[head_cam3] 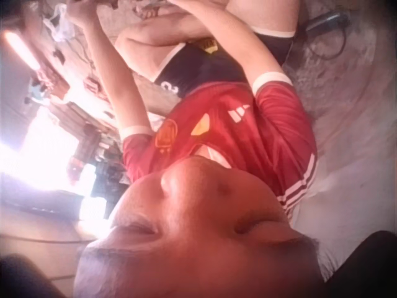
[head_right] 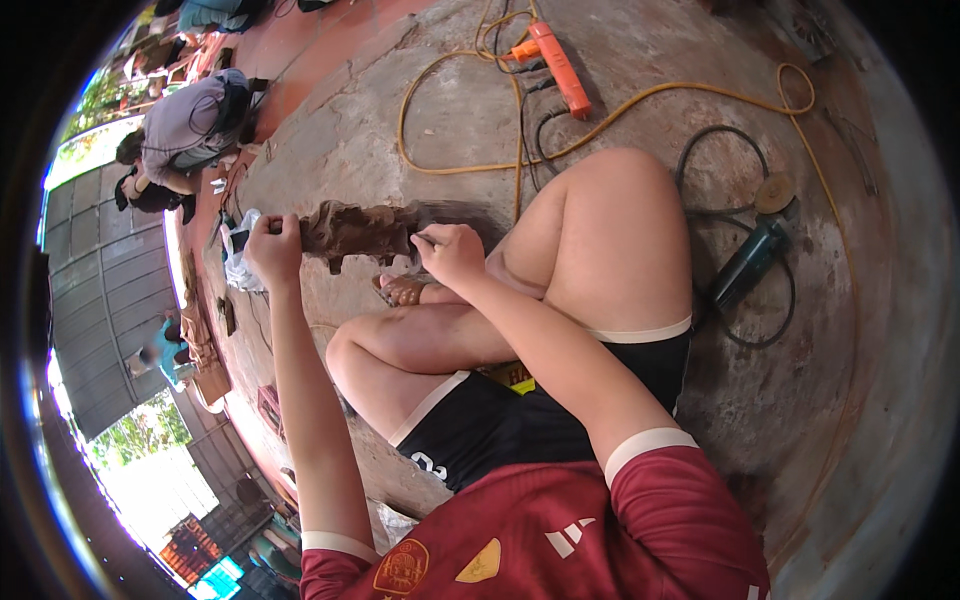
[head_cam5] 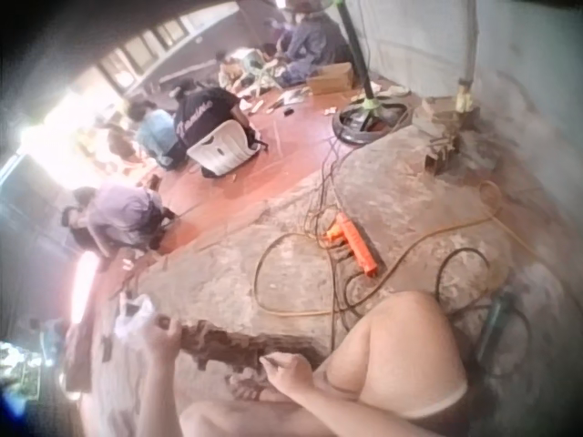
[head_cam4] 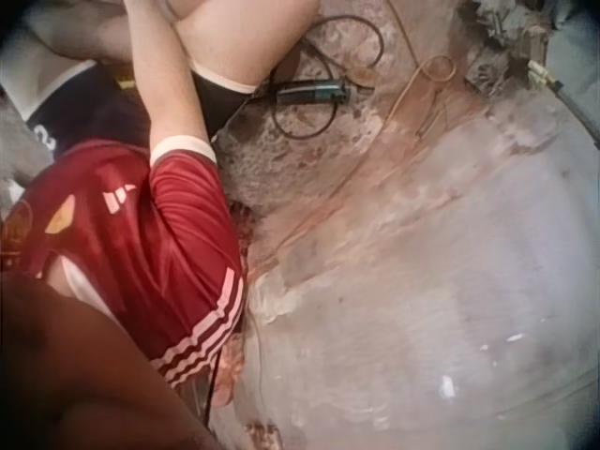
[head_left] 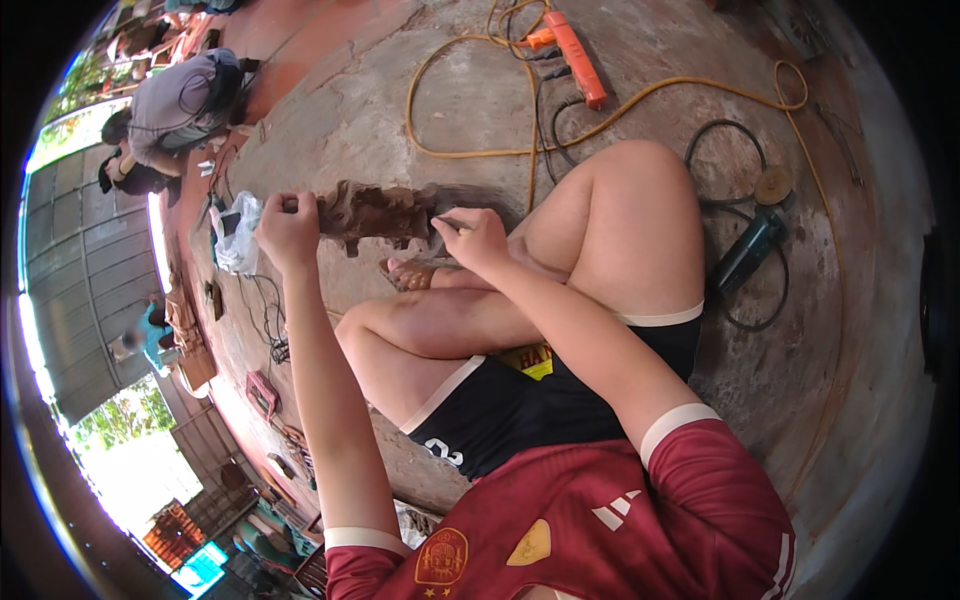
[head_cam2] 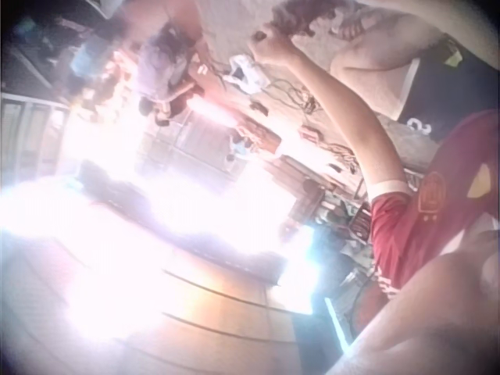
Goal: The person sits on the floor and carves a piece of wood using a chisel. They hold the wood in their left hand and use the chisel in their right hand to shape the wood, occasionally rotating it to work on different sides.
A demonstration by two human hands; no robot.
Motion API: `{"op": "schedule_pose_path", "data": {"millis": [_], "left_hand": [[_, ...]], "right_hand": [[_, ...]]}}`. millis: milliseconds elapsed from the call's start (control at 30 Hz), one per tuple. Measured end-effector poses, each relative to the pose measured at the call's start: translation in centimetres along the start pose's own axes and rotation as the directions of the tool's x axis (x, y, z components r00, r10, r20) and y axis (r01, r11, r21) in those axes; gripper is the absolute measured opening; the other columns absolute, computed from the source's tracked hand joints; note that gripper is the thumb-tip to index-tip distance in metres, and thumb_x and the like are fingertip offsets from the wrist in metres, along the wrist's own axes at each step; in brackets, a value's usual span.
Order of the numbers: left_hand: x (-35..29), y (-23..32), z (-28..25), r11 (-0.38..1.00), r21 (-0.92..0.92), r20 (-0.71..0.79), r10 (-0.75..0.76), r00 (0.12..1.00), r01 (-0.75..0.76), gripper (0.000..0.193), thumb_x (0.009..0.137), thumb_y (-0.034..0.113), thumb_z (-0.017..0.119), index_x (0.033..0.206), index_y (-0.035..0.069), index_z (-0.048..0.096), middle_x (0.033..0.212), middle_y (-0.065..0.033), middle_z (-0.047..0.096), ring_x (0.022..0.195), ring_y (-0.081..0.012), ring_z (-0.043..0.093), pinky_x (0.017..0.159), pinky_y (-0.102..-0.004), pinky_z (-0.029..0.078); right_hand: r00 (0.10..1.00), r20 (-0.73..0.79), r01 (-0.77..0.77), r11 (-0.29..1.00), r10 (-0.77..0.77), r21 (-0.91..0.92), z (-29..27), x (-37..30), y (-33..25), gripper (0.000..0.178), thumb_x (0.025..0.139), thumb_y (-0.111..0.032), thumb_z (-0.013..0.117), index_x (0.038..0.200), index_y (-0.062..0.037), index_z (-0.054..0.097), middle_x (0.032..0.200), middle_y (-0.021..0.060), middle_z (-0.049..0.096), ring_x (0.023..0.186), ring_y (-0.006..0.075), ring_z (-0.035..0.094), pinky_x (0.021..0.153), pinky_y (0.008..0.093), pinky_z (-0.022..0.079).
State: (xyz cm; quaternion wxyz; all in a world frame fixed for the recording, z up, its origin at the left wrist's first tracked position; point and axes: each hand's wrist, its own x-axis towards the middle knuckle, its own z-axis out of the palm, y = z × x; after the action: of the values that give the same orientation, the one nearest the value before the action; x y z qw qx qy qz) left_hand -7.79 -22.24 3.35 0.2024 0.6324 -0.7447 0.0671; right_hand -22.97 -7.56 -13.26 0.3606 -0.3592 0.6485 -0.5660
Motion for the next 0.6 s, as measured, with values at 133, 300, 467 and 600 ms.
{"op": "schedule_pose_path", "data": {"millis": [133, 300, 467, 600], "left_hand": [[0.7, -0.3, 0.2, 1.000, 0.000, 0.007, -0.007, 1.000, 0.007, 0.024, 0.075, 0.028, 0.068, 0.079, 0.005, 0.072, 0.075, -0.0141, 0.072, 0.074, -0.0333, 0.071, 0.072, -0.0403, 0.055], [0.9, -0.6, 0.1, 0.993, 0.088, 0.046, -0.086, 0.995, 0.081, 0.025, 0.076, 0.029, 0.066, 0.081, 0.005, 0.072, 0.077, -0.0155, 0.072, 0.077, -0.0354, 0.070, 0.076, -0.0424, 0.055], [0.3, 0.8, -0.5, 0.972, 0.176, 0.077, -0.173, 0.982, 0.157, 0.026, 0.076, 0.030, 0.063, 0.080, 0.006, 0.071, 0.077, -0.0171, 0.071, 0.079, -0.0381, 0.069, 0.077, -0.0448, 0.054], [-0.4, 0.9, -1.1, 0.968, 0.206, 0.114, -0.169, 0.979, 0.144, 0.026, 0.078, 0.030, 0.062, 0.080, 0.005, 0.068, 0.078, -0.0183, 0.070, 0.080, -0.0396, 0.068, 0.077, -0.0458, 0.054]], "right_hand": [[0.997, 0.046, -0.064, 0.996, 0.061, 0.062, -0.4, 0.6, 0.0, 0.021, 0.081, -0.029, 0.074, 0.078, -0.0076, 0.073, 0.073, 0.0162, 0.068, 0.073, 0.0372, 0.067, 0.066, 0.0426, 0.053], [0.997, -0.009, -0.081, 0.996, 0.081, -0.031, -1.5, 1.5, -1.5, 0.027, 0.081, -0.027, 0.073, 0.070, -0.0034, 0.066, 0.066, 0.0170, 0.065, 0.067, 0.0375, 0.066, 0.060, 0.0443, 0.050], [0.981, -0.076, -0.149, 0.951, 0.176, 0.271, -2.1, 3.3, -1.6, 0.020, 0.087, -0.020, 0.068, 0.079, -0.0021, 0.065, 0.058, 0.0084, 0.062, 0.054, 0.0228, 0.065, 0.051, 0.0374, 0.048], [0.950, 0.215, -0.311, 0.768, 0.227, 0.560, -3.3, 3.7, -3.5, 0.018, 0.097, -0.016, 0.059, 0.102, 0.0006, 0.063, 0.077, 0.0042, 0.064, 0.066, 0.0123, 0.066, 0.051, 0.0257, 0.047]]}}
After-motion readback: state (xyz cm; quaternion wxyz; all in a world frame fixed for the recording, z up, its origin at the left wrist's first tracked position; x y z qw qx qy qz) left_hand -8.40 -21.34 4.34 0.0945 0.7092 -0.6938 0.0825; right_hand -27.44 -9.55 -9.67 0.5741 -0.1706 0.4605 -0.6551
